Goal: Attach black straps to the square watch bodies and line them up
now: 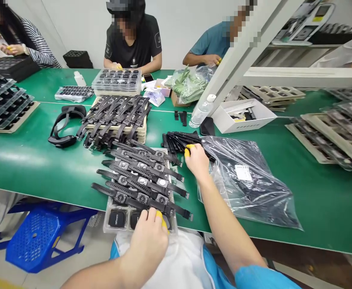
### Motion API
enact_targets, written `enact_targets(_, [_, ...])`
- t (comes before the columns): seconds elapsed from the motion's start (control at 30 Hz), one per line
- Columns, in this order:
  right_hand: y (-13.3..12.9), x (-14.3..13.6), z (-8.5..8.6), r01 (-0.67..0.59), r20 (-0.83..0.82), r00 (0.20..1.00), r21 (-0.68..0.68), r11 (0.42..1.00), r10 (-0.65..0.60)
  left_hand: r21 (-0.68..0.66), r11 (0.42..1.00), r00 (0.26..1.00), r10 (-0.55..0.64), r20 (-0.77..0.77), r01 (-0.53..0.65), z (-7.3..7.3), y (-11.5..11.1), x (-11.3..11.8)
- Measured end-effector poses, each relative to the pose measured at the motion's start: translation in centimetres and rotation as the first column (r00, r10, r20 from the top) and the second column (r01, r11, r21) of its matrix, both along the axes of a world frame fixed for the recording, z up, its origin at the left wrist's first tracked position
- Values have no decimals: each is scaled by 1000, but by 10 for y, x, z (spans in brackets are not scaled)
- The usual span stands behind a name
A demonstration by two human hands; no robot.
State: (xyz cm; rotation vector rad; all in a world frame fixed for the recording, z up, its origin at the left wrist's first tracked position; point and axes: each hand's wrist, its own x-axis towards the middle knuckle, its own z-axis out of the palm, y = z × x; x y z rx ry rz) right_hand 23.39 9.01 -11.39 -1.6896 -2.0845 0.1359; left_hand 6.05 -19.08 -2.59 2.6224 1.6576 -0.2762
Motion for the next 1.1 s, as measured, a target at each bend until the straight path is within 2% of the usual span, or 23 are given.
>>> enact_targets(0.1, [-5,10,9,7,-174,985,84,996,8,-30,999,999,-20,-44,18,8,3,5])
enact_targets(0.2, [-21,20,28,65,-412,911,212,975,29,-35,999,1000,-7,-29,6,6,5,4])
enact_targets(0.3, [-46,28,53,167,-682,731,209,964,22,-34,999,1000,3,-9,-3,-1,7,0])
enact_targets(0.4, [-73,28,78,166,-894,449,97,981,13,-27,997,996,-65,60,67,4,12,-11])
enact_targets(0.47, [-90,23,91,75,-962,274,9,997,-12,20,994,979,-109,170,107,18,20,-21])
enact_targets(0.53, [-107,16,101,-90,-990,125,-79,993,-67,78,994,943,-98,317,77,35,32,-32])
enact_targets(0.57, [-115,11,104,-201,-992,63,-118,973,-107,92,995,917,-64,395,29,43,41,-37])
enact_targets(0.63, [-130,-1,107,-443,-977,-13,-186,877,-214,72,993,843,40,537,-93,52,59,-45])
enact_targets(0.73, [-151,-18,105,-684,-924,-43,-249,686,-379,-4,971,716,178,675,-238,44,85,-51])
enact_targets(0.83, [-167,-30,98,-760,-882,-19,-293,580,-471,-72,971,598,198,777,-228,24,99,-51])
enact_targets(0.9, [-174,-34,93,-782,-877,34,-321,534,-479,-72,984,547,150,824,-161,15,101,-50])
enact_targets(0.97, [-178,-35,89,-800,-891,84,-328,503,-447,-20,997,530,60,846,-81,11,100,-49])
enact_targets(1.1, [-180,-34,86,-795,-929,127,-305,525,-347,86,996,538,-90,838,33,8,98,-50])
